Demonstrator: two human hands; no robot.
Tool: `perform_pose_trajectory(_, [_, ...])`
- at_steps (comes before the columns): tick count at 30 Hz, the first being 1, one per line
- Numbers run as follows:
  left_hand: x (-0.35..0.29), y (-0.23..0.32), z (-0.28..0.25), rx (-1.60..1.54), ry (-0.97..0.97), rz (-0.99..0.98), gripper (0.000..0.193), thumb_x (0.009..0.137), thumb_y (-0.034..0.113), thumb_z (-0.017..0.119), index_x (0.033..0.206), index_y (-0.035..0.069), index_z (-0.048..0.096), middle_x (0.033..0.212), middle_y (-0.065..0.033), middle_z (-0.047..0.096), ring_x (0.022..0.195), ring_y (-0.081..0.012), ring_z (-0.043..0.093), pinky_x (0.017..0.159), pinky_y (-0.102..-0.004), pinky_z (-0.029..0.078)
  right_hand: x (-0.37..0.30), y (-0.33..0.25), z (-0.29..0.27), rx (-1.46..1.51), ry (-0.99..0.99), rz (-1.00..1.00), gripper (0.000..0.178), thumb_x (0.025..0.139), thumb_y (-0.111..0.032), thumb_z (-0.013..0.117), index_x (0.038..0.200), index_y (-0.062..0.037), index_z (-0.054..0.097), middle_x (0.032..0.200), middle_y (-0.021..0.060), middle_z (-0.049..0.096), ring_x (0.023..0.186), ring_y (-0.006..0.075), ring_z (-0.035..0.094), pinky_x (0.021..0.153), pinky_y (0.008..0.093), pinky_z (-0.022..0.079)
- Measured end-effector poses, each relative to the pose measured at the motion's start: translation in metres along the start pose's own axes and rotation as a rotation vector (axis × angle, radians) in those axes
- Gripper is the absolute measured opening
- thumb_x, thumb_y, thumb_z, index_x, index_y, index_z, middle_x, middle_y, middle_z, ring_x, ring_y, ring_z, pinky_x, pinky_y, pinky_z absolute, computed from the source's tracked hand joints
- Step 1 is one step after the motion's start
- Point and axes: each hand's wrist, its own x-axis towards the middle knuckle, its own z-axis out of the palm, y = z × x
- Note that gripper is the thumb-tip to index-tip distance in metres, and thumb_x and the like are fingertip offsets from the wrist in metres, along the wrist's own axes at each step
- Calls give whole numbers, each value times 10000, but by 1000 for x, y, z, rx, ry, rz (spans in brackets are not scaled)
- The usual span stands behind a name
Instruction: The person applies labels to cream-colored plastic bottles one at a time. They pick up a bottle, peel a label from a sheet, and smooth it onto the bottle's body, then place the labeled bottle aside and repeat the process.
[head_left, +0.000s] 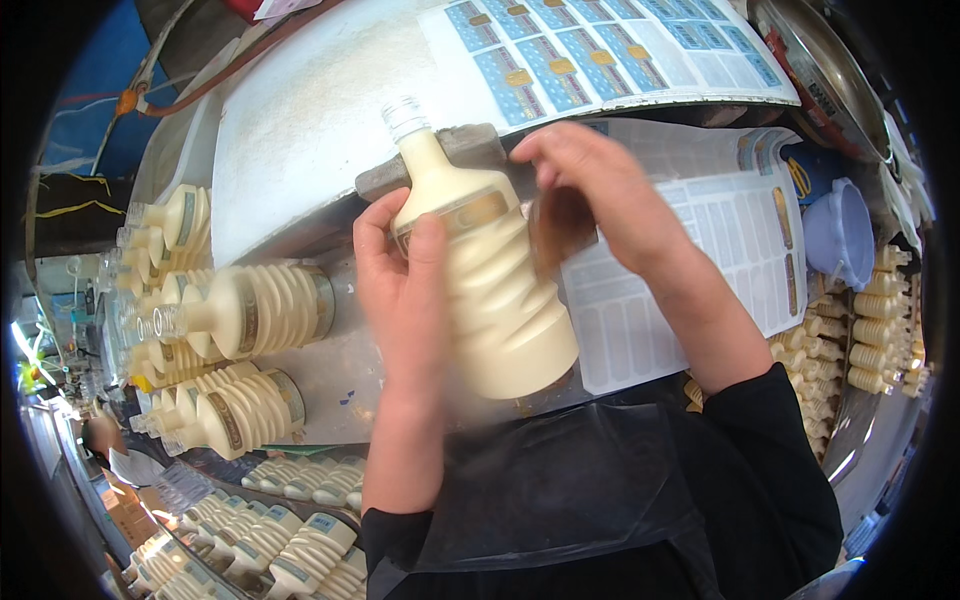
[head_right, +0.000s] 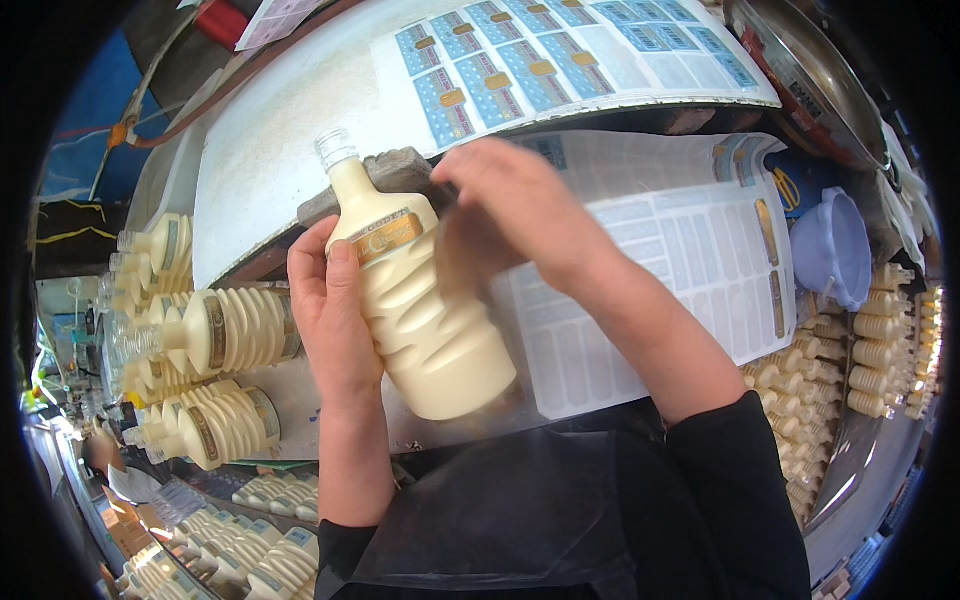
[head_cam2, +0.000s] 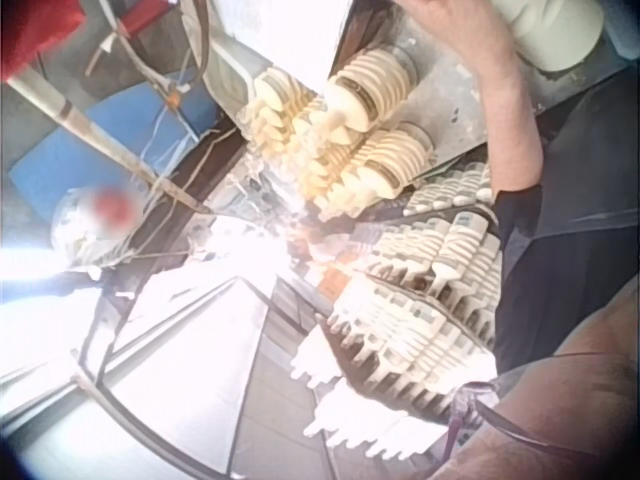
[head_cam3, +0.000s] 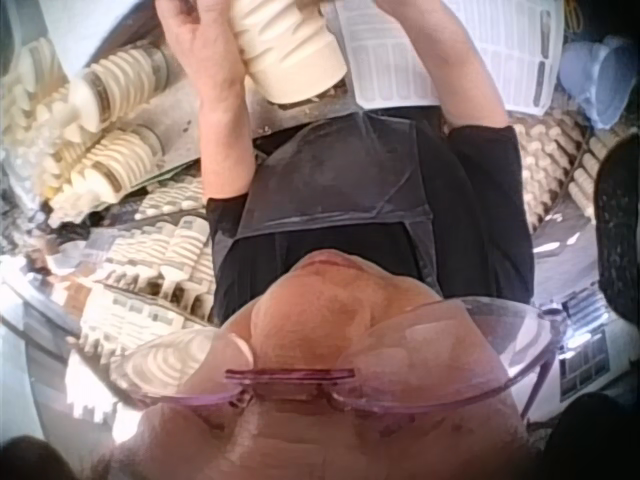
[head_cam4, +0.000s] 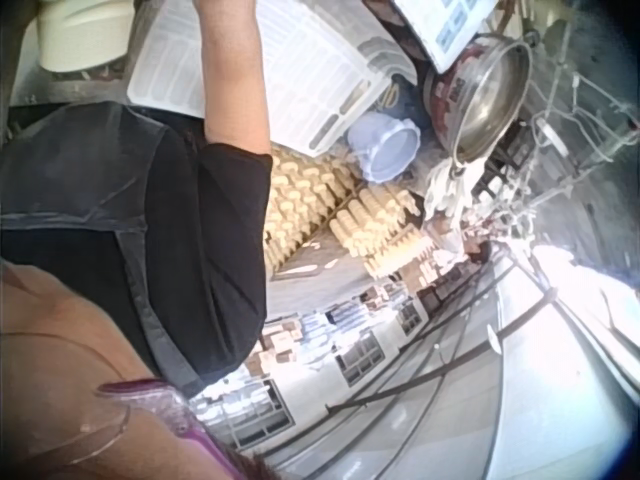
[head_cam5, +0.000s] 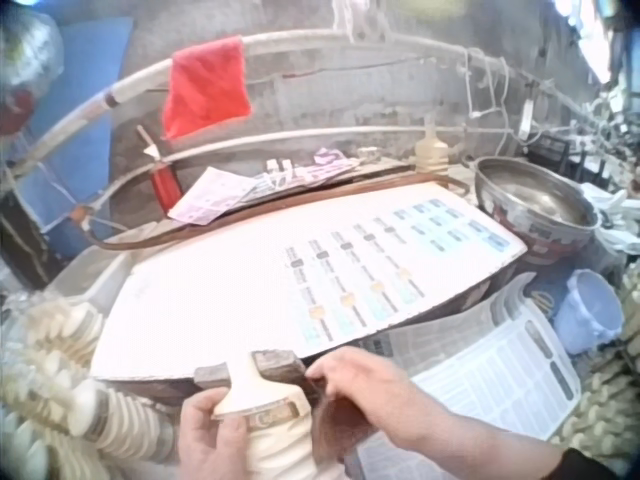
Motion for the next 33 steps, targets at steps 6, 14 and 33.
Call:
perform_pose_trajectory(6, [2,-3,-3,69,-24,41,365,1029,164,642,1319,-7,500,1186,-107,621,1032,-120,591,911,-284,508,-27,-24,30,6,88,-191,263,956,-15,663,1216,12,650,1144,65,702,1067,119,662,946,270,537])
perform_pose_trajectory(14, [1,-1,-3,-13,-29,-21,371,1052,181,602,1349,-11,492,1218,-116,616,1051,-124,595,928,-292,510,-31,-6,28,-342,404,-460,261,895,-77,722,1137,19,717,1004,175,759,847,236,738,763,320,576])
perform_pose_trajectory(33, [1,-1,-23,-123,-100,-107,418,1130,261,411,1452,5,483,1319,-133,634,1172,-181,636,1019,-338,521,-8,-6,29,-322,48,-90,377,996,-323,651,1212,-14,654,915,48,654,848,105,576,777,249,472])
